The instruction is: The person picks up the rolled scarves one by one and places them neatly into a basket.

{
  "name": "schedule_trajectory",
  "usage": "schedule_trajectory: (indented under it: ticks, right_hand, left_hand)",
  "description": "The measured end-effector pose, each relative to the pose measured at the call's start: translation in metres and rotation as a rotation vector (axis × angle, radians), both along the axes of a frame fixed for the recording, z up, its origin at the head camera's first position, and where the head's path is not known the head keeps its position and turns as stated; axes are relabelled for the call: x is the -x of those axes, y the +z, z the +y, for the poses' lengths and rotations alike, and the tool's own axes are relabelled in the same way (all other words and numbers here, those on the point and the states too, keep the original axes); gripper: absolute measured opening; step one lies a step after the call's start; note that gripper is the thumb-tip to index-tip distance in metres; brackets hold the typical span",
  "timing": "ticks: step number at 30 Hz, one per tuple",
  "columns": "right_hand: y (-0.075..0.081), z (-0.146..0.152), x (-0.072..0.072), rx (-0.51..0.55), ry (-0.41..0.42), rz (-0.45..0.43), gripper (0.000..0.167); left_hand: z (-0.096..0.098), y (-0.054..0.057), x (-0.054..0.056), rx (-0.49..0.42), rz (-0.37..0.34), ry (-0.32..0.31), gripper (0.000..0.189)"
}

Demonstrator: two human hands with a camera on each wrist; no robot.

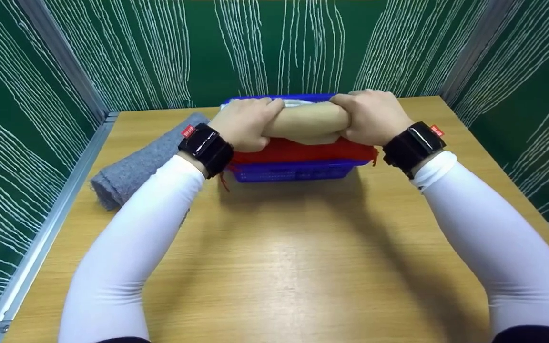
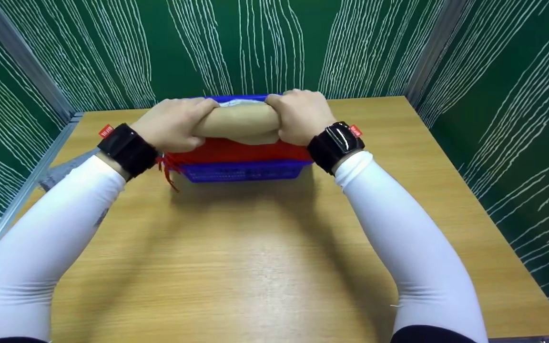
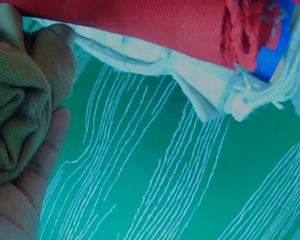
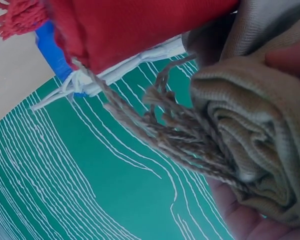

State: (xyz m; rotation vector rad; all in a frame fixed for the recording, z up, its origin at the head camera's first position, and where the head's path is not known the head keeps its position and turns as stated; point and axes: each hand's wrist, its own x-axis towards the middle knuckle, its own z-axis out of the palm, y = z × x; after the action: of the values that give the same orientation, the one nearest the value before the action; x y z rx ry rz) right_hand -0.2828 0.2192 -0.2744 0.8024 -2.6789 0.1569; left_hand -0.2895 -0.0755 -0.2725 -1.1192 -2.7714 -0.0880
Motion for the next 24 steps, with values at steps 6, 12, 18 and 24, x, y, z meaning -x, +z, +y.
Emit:
schedule_trajectory:
  ticks: [6, 12, 18, 24]
  right_hand:
    - [0.003, -0.003, 0.002, -0.003, -0.006, -0.015, 0.051]
    - [0.008, -0.005, 0.007, -0.012, -0.027, -0.030, 0.049]
    - [0.013, -0.007, 0.011, -0.013, -0.043, -0.050, 0.059]
    - [0.015, -0.007, 0.017, -0.007, -0.055, -0.041, 0.056]
  left_hand:
    - [-0.003, 0.002, 0.003, 0.003, 0.008, -0.008, 0.041]
    - [-0.004, 0.007, 0.008, -0.007, 0.024, -0.018, 0.044]
    - [-0.004, 0.011, 0.013, -0.005, 0.021, 0.008, 0.044]
    - [-0.002, 0.013, 0.018, -0.006, 0.022, 0.017, 0.044]
